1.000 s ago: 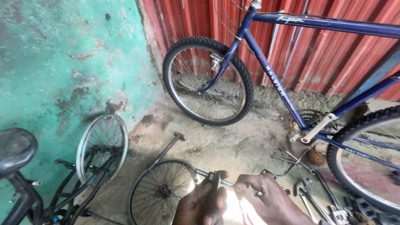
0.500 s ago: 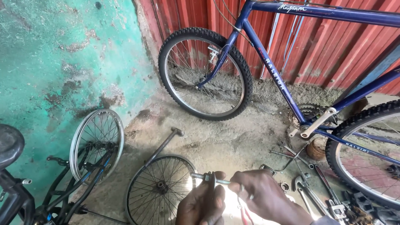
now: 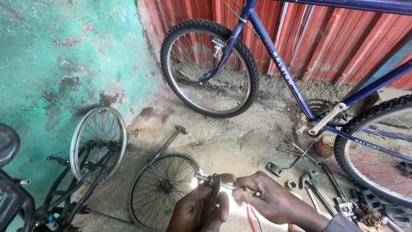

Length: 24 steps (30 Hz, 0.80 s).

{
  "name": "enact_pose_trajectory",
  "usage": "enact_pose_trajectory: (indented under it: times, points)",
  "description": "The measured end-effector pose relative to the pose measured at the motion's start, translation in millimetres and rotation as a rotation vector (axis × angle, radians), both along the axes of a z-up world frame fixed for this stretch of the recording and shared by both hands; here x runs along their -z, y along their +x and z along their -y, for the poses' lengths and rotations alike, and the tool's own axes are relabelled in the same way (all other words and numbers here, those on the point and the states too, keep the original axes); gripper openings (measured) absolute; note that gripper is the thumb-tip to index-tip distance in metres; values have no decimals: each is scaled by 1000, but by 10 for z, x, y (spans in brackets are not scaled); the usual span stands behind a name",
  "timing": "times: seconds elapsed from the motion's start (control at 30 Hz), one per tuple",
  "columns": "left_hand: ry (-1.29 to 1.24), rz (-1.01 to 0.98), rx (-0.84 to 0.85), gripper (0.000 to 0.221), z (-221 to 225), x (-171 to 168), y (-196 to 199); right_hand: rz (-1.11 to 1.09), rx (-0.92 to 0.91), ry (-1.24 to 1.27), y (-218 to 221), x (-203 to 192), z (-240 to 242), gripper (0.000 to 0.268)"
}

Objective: Disassembling a bicycle wheel axle by removing nuts, washers, and spacers using a wrench and pliers.

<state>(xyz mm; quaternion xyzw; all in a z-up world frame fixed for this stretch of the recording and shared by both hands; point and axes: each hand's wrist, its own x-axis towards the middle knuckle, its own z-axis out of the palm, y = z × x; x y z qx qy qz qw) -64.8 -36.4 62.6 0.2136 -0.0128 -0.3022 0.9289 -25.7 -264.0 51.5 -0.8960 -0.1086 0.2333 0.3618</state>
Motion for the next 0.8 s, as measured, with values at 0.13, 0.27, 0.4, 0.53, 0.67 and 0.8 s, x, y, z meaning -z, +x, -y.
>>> enact_pose_trajectory:
  times: [0.13, 0.27, 0.4, 0.53, 0.67, 0.8]
  points:
    - [-74, 90, -3, 42, -6, 97, 25, 164, -99, 52, 47, 84, -57, 43]
    - [-117, 61, -17, 53, -21, 107, 46, 673, -163, 137, 62, 215, -163, 64]
    - [-50, 73, -47, 53, -15, 194, 60, 870, -147, 7, 54, 176, -189, 23]
    - [-116, 27, -48, 57, 29, 219, 49, 987, -202, -96, 47, 133, -181, 20]
    - [-282, 20, -34, 41, 40, 323, 52, 1032, -209, 0, 67, 119, -201, 24]
    - [-368, 83, -15, 28, -20, 205, 65, 447, -198, 403, 152, -95, -91, 38]
